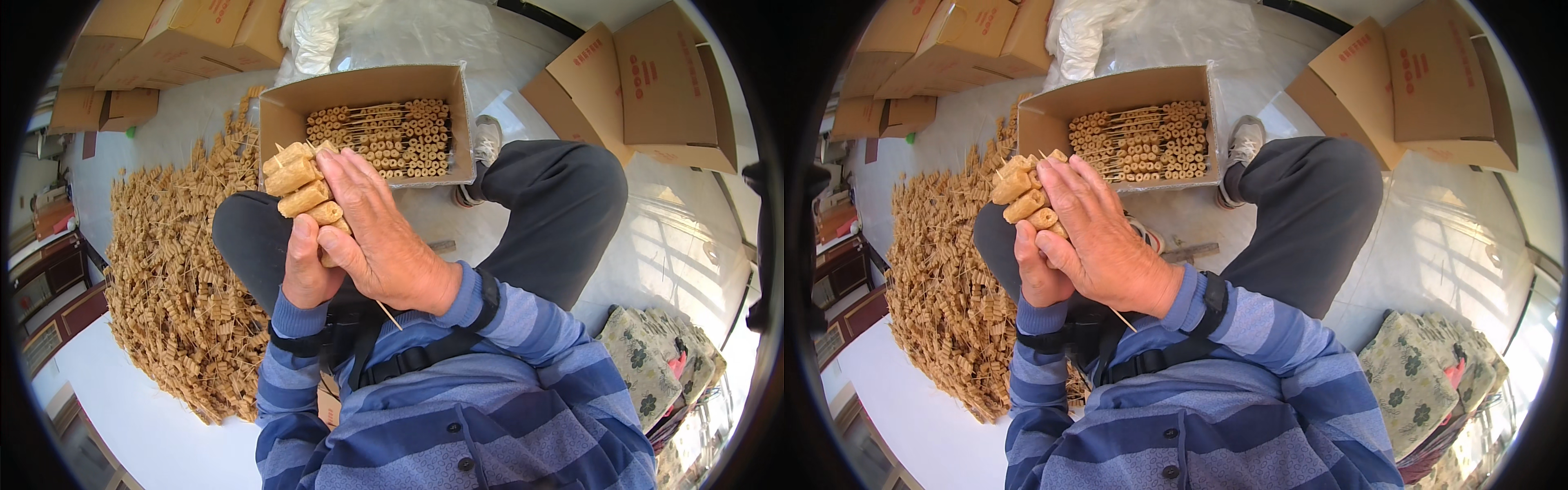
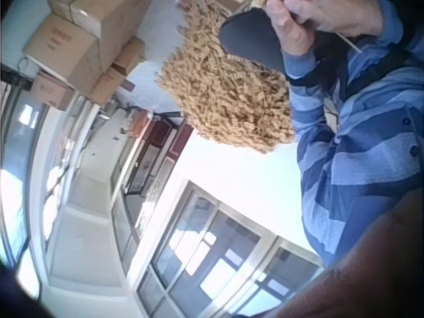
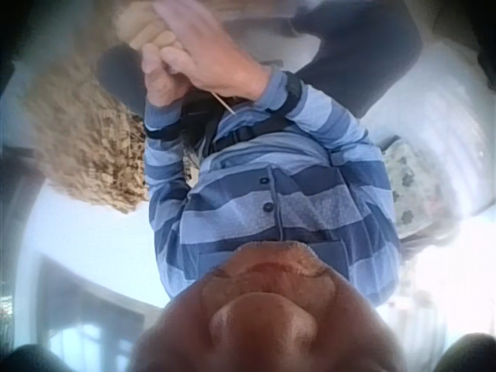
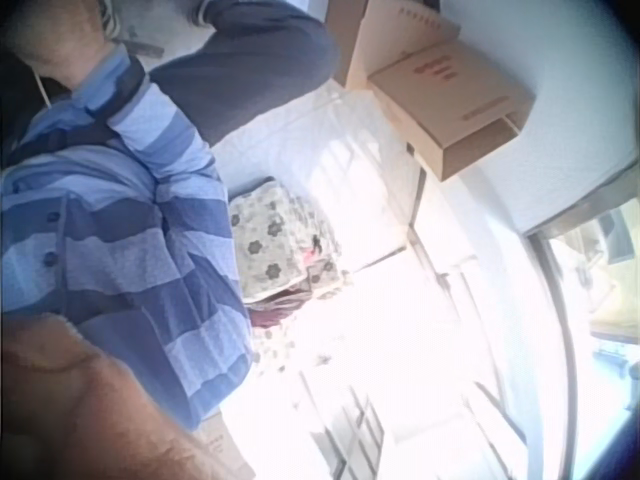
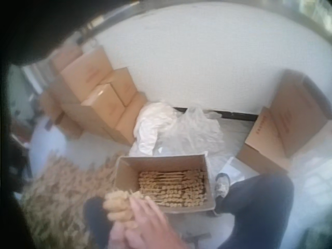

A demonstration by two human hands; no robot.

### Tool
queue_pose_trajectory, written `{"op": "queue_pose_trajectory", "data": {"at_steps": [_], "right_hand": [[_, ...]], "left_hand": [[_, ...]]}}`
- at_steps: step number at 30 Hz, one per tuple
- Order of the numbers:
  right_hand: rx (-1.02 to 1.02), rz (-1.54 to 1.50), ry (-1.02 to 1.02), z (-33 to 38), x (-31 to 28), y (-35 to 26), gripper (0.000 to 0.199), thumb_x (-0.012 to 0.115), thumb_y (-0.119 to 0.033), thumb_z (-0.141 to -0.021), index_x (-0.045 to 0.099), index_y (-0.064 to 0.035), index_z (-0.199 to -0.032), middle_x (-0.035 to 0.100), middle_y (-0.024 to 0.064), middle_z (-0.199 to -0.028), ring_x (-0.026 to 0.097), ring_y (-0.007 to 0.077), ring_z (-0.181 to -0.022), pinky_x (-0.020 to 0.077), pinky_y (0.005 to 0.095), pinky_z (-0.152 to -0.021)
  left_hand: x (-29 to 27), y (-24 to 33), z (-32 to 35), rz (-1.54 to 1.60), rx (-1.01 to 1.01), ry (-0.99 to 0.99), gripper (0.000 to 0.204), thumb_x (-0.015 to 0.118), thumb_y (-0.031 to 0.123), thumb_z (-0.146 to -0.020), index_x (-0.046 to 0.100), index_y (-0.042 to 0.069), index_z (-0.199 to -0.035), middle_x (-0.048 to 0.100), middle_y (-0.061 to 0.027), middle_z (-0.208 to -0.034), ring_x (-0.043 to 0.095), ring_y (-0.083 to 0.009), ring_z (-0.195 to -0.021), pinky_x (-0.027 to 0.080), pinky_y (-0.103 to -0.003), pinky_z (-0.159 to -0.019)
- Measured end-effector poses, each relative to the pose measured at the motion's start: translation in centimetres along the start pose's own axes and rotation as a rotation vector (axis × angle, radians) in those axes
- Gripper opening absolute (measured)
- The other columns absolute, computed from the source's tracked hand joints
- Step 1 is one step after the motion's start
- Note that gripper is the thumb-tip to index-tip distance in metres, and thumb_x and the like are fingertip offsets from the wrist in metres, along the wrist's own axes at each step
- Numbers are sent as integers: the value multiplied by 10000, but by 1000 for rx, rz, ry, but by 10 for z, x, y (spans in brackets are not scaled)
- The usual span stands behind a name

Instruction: The person sits on the floor and repeatedly picks up small cylindrical food items and wooden sticks, threading the items onto the sticks to form skewers. The person places the completed skewers into a cardboard box.

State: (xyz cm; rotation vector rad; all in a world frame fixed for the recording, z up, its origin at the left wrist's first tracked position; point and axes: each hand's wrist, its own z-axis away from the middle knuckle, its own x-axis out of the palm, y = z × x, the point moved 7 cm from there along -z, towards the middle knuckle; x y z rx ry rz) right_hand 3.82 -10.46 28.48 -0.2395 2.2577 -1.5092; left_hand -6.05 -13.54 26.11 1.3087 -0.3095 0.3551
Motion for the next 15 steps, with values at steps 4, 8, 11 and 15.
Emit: {"op": "queue_pose_trajectory", "data": {"at_steps": [4,8,11,15], "right_hand": [[-39,-23,32,-6,-11,-1,790,573,-403,-992,234,39,-1552,312,278,-1552,276,463,-1454,238,513,-1205],[8,15,86,-6,-34,6,826,598,-444,-978,247,44,-1544,307,291,-1549,285,460,-1450,240,512,-1203],[173,225,92,5,-43,25,715,644,-386,-952,400,50,-1462,380,276,-1507,338,438,-1419,266,518,-1184],[316,525,-270,31,-13,53,570,678,-327,-906,546,21,-1338,482,218,-1436,412,379,-1371,296,498,-1167]], "left_hand": [[-5,11,-14,-58,-87,12,851,562,566,-957,276,23,-1548,434,-120,-1504,454,-237,-1374,373,-393,-1144],[4,35,-38,-225,-54,-32,898,642,589,-895,327,13,-1507,481,-111,-1425,513,-210,-1285,422,-365,-1083],[6,65,-75,-421,-31,-163,814,678,489,-910,349,-1,-1470,496,-119,-1373,532,-223,-1246,465,-364,-1031],[9,59,-126,-1165,221,-310,849,739,376,-894,288,-23,-1493,481,-172,-1390,497,-277,-1269,412,-397,-1078]]}}
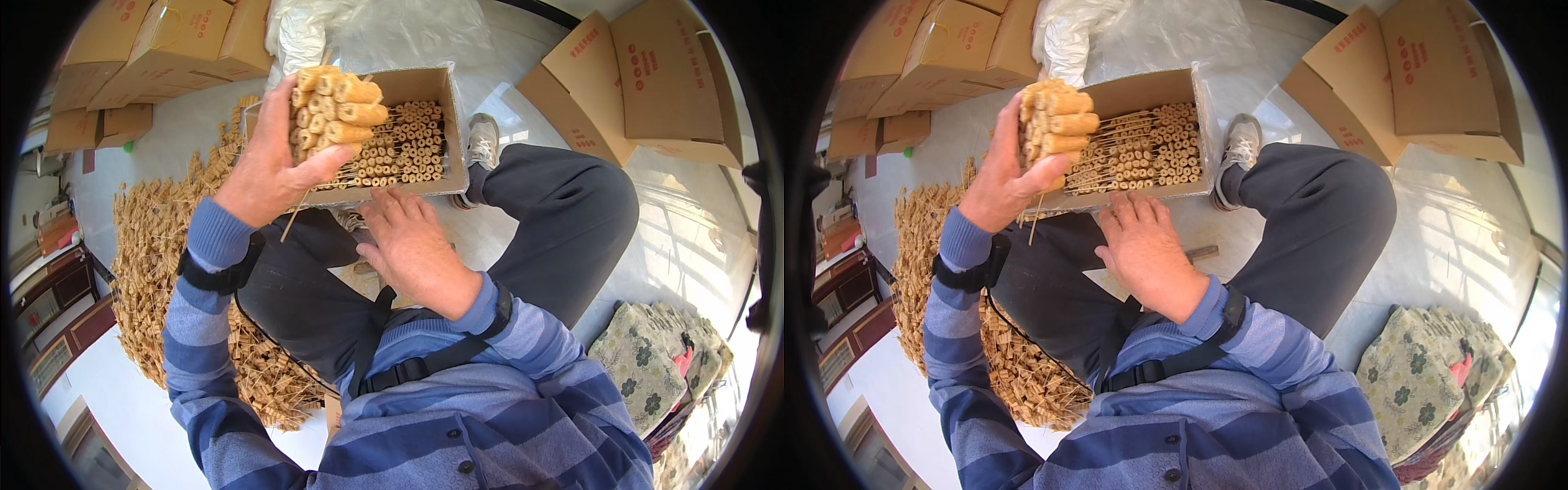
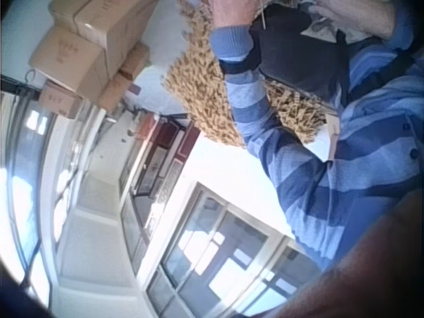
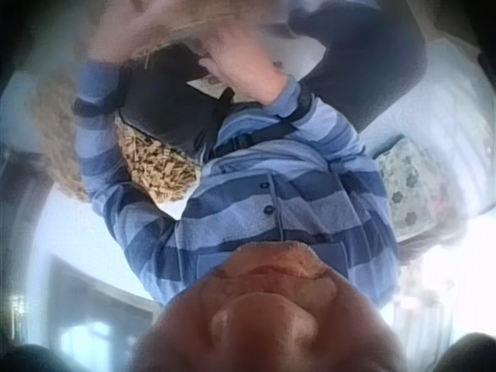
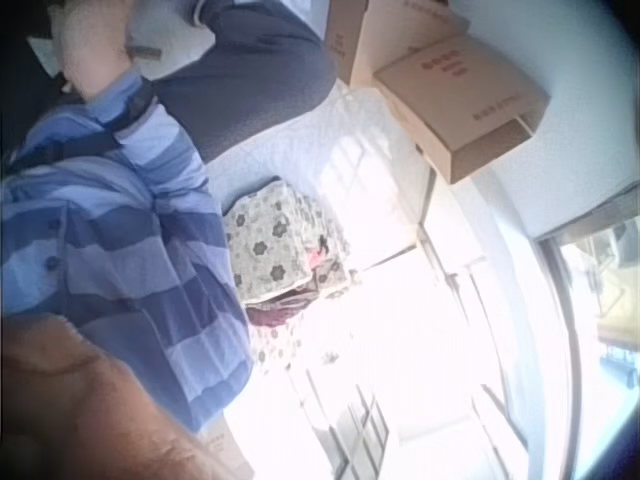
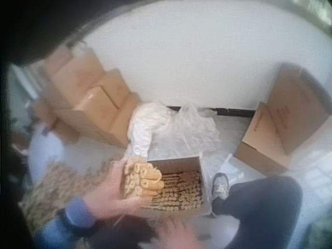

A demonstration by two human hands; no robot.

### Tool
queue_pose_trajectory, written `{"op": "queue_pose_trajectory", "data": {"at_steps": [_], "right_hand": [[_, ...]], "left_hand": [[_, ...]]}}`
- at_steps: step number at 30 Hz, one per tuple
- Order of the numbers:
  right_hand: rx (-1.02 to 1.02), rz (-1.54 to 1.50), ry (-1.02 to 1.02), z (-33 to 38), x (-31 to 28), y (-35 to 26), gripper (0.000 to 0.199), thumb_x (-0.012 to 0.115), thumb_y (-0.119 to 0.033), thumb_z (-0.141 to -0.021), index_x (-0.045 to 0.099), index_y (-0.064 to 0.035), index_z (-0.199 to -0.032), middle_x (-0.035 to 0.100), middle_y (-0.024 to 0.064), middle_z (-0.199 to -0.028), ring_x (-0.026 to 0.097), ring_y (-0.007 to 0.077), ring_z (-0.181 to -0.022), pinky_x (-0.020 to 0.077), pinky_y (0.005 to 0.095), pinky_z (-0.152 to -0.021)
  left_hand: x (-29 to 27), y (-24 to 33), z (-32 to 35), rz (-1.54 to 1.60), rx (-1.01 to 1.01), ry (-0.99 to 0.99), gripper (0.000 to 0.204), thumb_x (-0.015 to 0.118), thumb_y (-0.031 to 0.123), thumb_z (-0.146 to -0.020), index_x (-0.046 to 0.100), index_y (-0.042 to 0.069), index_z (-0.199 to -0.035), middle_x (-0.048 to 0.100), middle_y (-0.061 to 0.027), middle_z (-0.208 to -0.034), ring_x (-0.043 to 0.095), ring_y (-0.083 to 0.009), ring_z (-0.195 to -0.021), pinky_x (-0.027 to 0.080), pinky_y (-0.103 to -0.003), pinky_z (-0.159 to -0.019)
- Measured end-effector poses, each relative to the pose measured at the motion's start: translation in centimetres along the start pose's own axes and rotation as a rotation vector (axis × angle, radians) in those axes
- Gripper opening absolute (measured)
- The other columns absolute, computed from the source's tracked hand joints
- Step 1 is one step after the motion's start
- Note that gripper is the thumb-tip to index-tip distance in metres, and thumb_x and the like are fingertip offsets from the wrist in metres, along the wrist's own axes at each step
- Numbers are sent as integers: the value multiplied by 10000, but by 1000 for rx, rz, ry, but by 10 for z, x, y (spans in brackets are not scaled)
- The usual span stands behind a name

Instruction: The person sits on the floor and repeatedly picks up small cylindrical food items and wooden sticks, threading the items onto the sticks to form skewers. The person places the completed skewers into a cardboard box.

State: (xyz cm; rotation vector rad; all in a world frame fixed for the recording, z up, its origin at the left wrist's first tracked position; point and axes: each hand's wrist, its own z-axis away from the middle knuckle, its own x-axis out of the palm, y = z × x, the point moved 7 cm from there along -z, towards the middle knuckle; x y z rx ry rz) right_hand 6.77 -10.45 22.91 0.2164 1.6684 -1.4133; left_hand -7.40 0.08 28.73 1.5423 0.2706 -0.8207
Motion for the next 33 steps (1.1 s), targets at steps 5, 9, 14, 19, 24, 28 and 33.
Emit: {"op": "queue_pose_trajectory", "data": {"at_steps": [5,9,14,19,24,28,33], "right_hand": [[-69,177,69,2,25,6,524,694,-315,-885,585,-21,-1304,536,178,-1388,447,346,-1350,294,501,-1164],[29,306,-155,-4,54,27,498,666,-300,-903,601,-14,-1306,537,173,-1410,449,352,-1354,287,515,-1170],[42,373,-219,-10,67,34,452,622,-245,-909,618,-6,-1292,529,191,-1420,455,358,-1350,289,513,-1171],[44,356,-251,-13,68,33,408,562,-171,-903,631,-3,-1268,529,213,-1404,463,362,-1338,297,500,-1167],[42,368,-249,-14,69,33,381,546,-156,-904,643,-6,-1240,537,208,-1379,470,357,-1324,303,498,-1159],[44,350,-247,-14,72,32,369,544,-162,-905,650,-11,-1225,537,204,-1375,468,355,-1321,307,498,-1154],[36,366,-261,-13,76,32,353,548,-170,-903,658,-19,-1202,538,200,-1369,470,352,-1316,307,494,-1153]], "left_hand": [[63,-55,-38,-639,169,-109,978,819,362,-787,275,-11,-1509,453,-205,-1408,444,-359,-1308,344,-476,-1103],[108,-102,-55,-769,194,-88,1029,835,383,-738,282,7,-1520,446,-187,-1418,431,-366,-1306,325,-505,-1100],[141,-149,-62,-884,246,-86,1051,844,372,-719,277,24,-1533,422,-166,-1434,405,-361,-1330,304,-521,-1125],[161,-181,-59,-962,263,-121,1026,837,342,-711,302,47,-1535,425,-145,-1433,397,-347,-1338,284,-525,-1152],[164,-207,-58,-970,268,-52,971,802,337,-725,331,59,-1528,438,-143,-1434,396,-342,-1342,275,-532,-1160],[172,-229,-55,-909,158,-133,978,790,376,-762,298,52,-1543,425,-158,-1465,386,-356,-1359,256,-543,-1170],[171,-256,-59,-724,-37,-417,985,731,463,-853,204,59,-1581,359,-190,-1552,308,-405,-1438,213,-570,-1189]]}}
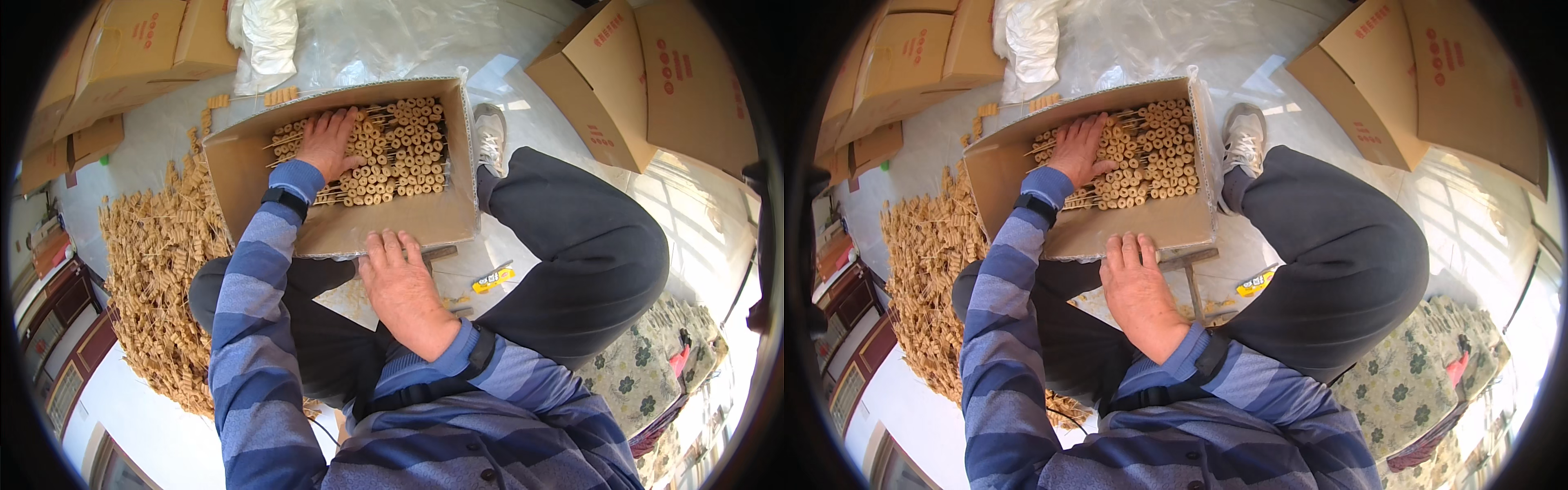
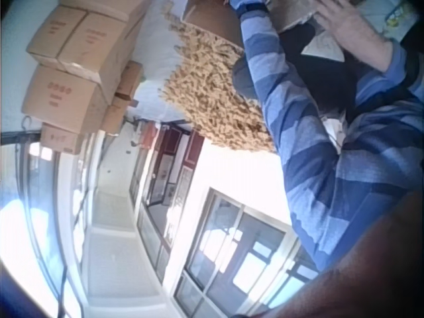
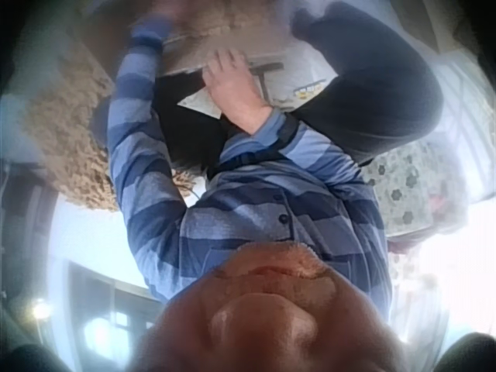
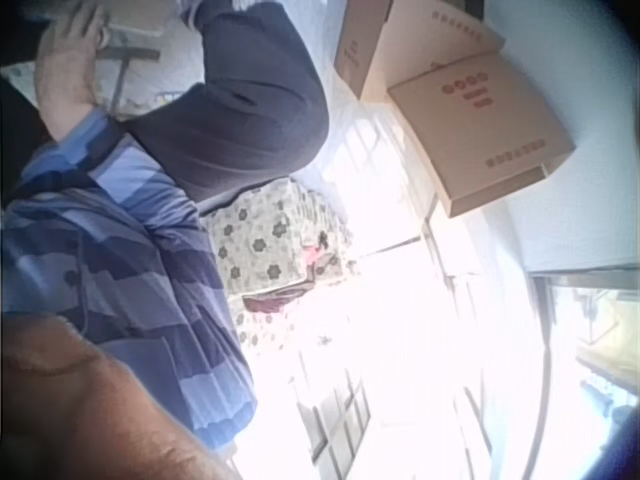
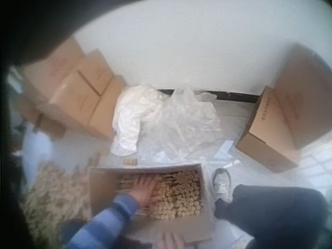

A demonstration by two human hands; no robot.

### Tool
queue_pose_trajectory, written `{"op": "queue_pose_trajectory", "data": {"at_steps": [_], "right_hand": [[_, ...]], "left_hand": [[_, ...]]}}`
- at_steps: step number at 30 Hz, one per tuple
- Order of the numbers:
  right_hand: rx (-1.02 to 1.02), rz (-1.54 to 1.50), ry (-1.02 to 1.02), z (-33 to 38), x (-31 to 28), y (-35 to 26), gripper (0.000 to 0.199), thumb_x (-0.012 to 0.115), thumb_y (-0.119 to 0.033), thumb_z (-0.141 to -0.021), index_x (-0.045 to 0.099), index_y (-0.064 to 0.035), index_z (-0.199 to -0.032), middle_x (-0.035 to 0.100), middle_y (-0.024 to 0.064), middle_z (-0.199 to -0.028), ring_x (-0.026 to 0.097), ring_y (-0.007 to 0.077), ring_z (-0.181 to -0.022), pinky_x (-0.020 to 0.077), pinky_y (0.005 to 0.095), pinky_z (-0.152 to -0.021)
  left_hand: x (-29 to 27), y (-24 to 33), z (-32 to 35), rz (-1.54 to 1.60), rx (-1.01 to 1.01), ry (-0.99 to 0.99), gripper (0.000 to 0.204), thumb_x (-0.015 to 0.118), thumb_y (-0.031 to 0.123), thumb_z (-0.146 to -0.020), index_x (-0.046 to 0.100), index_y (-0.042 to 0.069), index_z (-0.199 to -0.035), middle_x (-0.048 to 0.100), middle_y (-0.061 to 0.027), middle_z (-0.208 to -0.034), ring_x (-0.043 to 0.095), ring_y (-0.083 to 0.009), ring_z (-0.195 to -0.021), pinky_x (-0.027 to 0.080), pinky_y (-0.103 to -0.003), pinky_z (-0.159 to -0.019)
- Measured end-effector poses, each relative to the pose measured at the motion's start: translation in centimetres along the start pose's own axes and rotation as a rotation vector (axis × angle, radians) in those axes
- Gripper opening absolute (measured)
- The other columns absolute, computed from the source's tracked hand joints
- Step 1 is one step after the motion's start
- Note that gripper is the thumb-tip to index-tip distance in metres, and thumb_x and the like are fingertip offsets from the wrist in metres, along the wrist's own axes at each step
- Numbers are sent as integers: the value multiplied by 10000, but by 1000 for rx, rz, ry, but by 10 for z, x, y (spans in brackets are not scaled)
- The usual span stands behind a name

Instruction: The person sits on the floor and repeatedly picks up small cylindrical food items and wooden sticks, threading the items onto the sticks to form skewers. The person places the completed skewers into a cardboard box.

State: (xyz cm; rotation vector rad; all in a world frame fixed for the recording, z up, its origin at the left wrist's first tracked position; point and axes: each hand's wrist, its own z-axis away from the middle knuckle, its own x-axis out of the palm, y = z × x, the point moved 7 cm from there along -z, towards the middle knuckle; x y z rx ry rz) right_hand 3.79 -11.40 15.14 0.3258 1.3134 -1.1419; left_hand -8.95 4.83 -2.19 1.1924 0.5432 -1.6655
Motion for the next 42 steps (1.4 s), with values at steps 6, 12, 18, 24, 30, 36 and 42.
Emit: {"op": "queue_pose_trajectory", "data": {"at_steps": [6,12,18,24,30,36,42], "right_hand": [[12,-35,23,-3,3,-1,339,549,-161,-898,662,-19,-1184,543,201,-1362,476,348,-1313,312,490,-1149],[-2,-39,8,-4,7,-6,368,542,-180,-901,667,10,-1190,538,217,-1363,474,375,-1301,304,513,-1141],[-15,-33,0,-4,8,-8,347,548,-176,-895,678,11,-1157,544,217,-1343,481,372,-1283,312,510,-1134],[-16,-19,59,-5,6,-7,320,559,-164,-882,688,0,-1125,543,213,-1332,474,363,-1282,318,496,-1129],[-8,8,18,-9,15,-11,320,625,-204,-882,661,-21,-1142,543,192,-1355,488,343,-1292,341,477,-1122],[-93,52,55,-10,13,-16,325,630,-244,-910,667,-24,-1147,567,189,-1338,519,339,-1238,369,481,-1074],[-345,-54,251,-13,-20,-38,347,684,-135,-898,640,-39,-1228,549,228,-1369,529,384,-1244,421,476,-1024]], "left_hand": [[2,-4,-7,54,1,-145,990,709,485,-872,165,103,-1604,291,-178,-1599,253,-410,-1474,181,-563,-1212],[-8,5,0,26,53,-17,950,736,446,-858,227,104,-1583,320,-174,-1574,280,-416,-1452,213,-573,-1189],[-18,10,19,34,-213,271,802,726,384,-878,365,51,-1511,396,-182,-1491,395,-434,-1342,339,-590,-1092],[-2,0,-1,266,-164,255,564,628,219,-935,464,-2,-1428,449,-232,-1433,461,-442,-1280,404,-474,-1082],[-7,1,6,134,-300,122,564,601,184,-921,463,-1,-1435,433,-234,-1448,440,-428,-1318,361,-519,-1111],[-95,9,59,366,-307,193,496,678,224,-901,539,17,-1330,516,-233,-1366,508,-423,-1270,432,-498,-1065],[-204,49,264,652,2,784,437,627,227,-968,548,-9,-1328,602,-201,-1242,588,-362,-1161,478,-432,-1004]]}}
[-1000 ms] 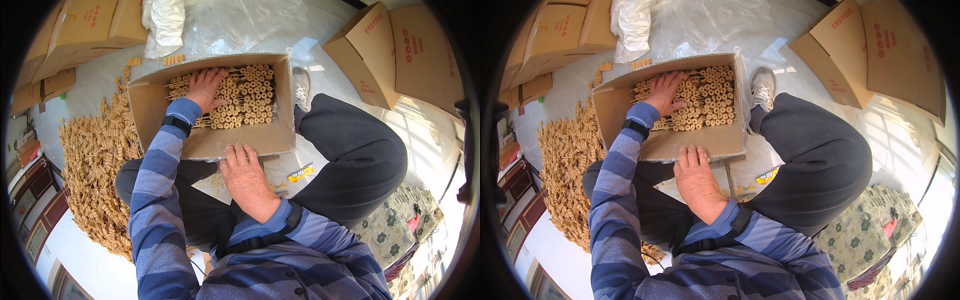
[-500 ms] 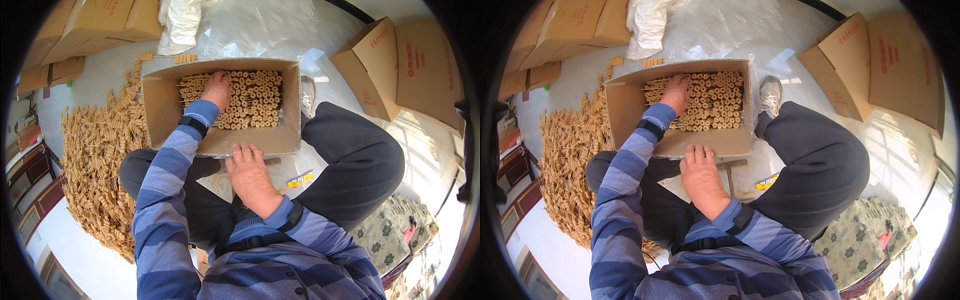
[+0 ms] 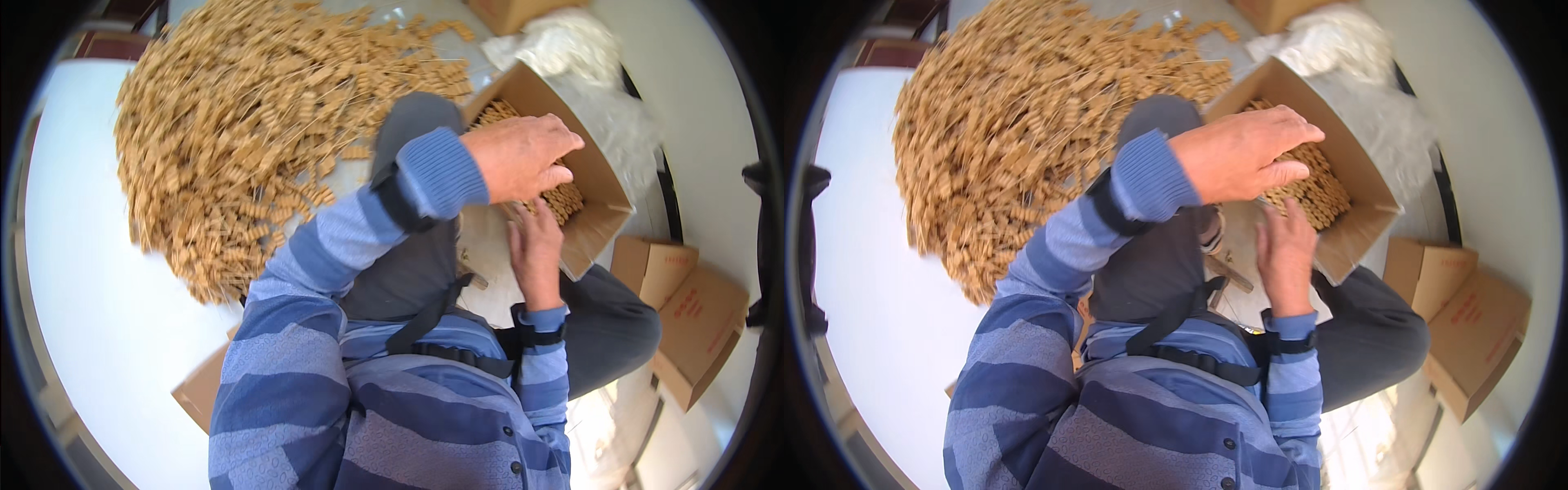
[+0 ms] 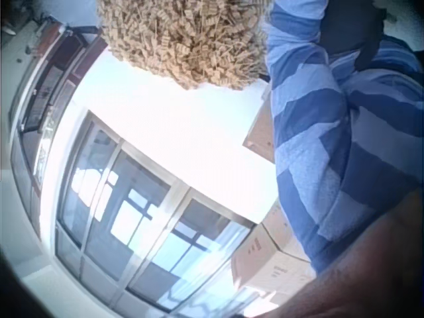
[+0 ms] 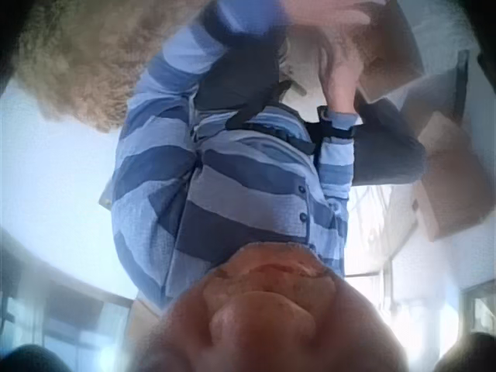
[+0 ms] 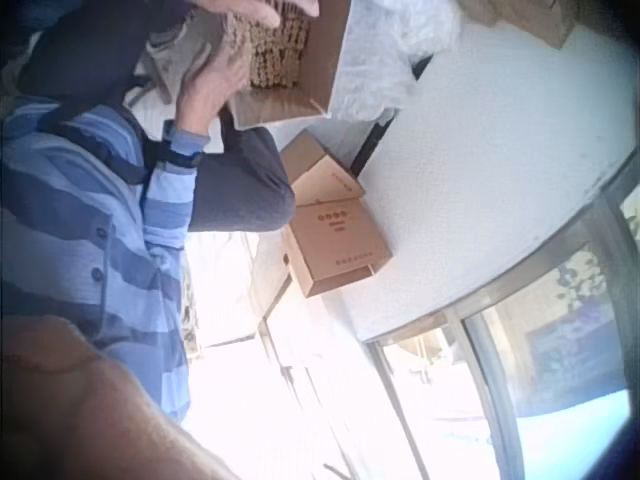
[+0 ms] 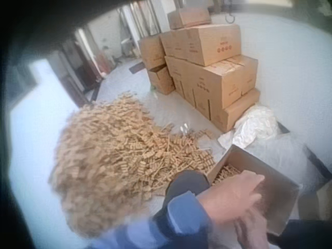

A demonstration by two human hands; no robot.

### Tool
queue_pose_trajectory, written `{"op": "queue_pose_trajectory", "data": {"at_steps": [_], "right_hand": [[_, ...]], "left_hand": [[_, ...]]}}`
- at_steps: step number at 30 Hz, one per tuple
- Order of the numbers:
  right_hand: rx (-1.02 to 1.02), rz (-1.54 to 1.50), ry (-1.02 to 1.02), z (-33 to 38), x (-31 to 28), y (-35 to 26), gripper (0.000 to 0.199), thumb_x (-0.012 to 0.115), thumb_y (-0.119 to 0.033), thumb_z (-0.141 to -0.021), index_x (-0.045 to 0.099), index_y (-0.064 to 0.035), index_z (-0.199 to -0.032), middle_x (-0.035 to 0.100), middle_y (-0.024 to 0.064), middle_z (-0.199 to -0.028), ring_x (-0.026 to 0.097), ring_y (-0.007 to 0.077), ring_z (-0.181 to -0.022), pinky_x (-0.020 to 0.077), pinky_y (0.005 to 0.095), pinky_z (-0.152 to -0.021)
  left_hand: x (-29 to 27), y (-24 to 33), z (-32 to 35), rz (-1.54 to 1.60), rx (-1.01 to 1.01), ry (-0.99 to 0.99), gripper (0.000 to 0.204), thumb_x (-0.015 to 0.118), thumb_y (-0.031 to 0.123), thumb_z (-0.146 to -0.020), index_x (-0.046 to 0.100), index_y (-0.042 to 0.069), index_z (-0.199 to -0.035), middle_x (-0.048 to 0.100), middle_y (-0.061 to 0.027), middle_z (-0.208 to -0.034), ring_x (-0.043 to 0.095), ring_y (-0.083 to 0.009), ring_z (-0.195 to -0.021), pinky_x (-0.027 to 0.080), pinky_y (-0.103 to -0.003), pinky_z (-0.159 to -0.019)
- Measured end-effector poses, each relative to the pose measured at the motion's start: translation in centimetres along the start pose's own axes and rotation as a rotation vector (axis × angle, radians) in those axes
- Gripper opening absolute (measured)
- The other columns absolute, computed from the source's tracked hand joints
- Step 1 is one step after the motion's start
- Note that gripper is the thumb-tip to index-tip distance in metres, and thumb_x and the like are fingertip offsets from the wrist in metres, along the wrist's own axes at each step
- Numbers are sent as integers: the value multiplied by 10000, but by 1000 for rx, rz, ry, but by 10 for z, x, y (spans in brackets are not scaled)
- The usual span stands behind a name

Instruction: The person sits on the floor and repeatedly picks up small cylindrical food items and wooden sticks, threading the items onto the sticks to form skewers. The person places the completed skewers into a cardboard box.

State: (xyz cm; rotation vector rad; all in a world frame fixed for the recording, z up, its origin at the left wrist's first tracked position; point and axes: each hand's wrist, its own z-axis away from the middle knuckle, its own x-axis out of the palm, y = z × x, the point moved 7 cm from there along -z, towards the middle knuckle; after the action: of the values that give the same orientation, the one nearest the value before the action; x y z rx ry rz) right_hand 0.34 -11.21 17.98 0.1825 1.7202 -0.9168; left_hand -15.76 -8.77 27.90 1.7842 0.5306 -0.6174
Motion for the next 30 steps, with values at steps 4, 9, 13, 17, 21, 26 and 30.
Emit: {"op": "queue_pose_trajectory", "data": {"at_steps": [4,9,13,17,21,26,30], "right_hand": [[32,13,31,-6,-13,-11,312,640,-94,-942,641,-23,-1246,558,220,-1392,530,403,-1278,412,468,-1073],[53,61,-28,-1,-23,-28,276,583,-102,-991,648,-37,-1251,564,204,-1395,528,382,-1295,406,440,-1091],[71,78,-95,-12,-22,-45,273,564,-110,-1005,645,-27,-1252,563,199,-1395,532,372,-1292,406,427,-1097],[64,46,-124,-32,-15,-67,270,569,-106,-1007,644,-28,-1254,562,194,-1398,531,366,-1297,409,419,-1098],[37,92,-156,-41,-5,-84,264,577,-97,-1004,645,-31,-1250,558,194,-1403,528,364,-1309,420,420,-1092],[43,122,-227,-43,-4,-89,268,571,-93,-1004,641,-28,-1254,556,192,-1407,528,359,-1313,421,417,-1093],[60,70,-242,-48,0,-83,274,565,-84,-1004,636,-20,-1261,559,191,-1407,529,361,-1313,429,416,-1087]], "left_hand": [[-113,-46,195,164,-354,536,332,619,194,-999,625,26,-1286,659,-107,-1171,644,-195,-1052,512,-318,-932],[-109,-172,520,440,-1340,1275,408,631,248,-986,584,9,-1314,656,-86,-1107,665,-156,-887,572,-286,-764],[-40,-215,639,634,-1518,1411,404,624,239,-978,573,20,-1314,647,-77,-1056,662,-165,-818,580,-296,-685],[-27,-256,655,558,-1511,1182,387,650,255,-957,633,-17,-1231,688,-140,-1080,684,-204,-762,584,-308,-647],[-8,-286,574,132,-1394,665,376,707,258,-884,676,15,-1169,686,-178,-1116,686,-281,-879,559,-366,-803],[-16,-256,503,88,-1348,821,461,763,215,-831,631,-17,-1207,651,-197,-1097,641,-351,-1045,514,-422,-938],[-73,-216,541,-310,-1536,955,790,839,240,-786,440,-46,-1407,500,-278,-1340,548,-401,-1218,468,-436,-1031]]}}
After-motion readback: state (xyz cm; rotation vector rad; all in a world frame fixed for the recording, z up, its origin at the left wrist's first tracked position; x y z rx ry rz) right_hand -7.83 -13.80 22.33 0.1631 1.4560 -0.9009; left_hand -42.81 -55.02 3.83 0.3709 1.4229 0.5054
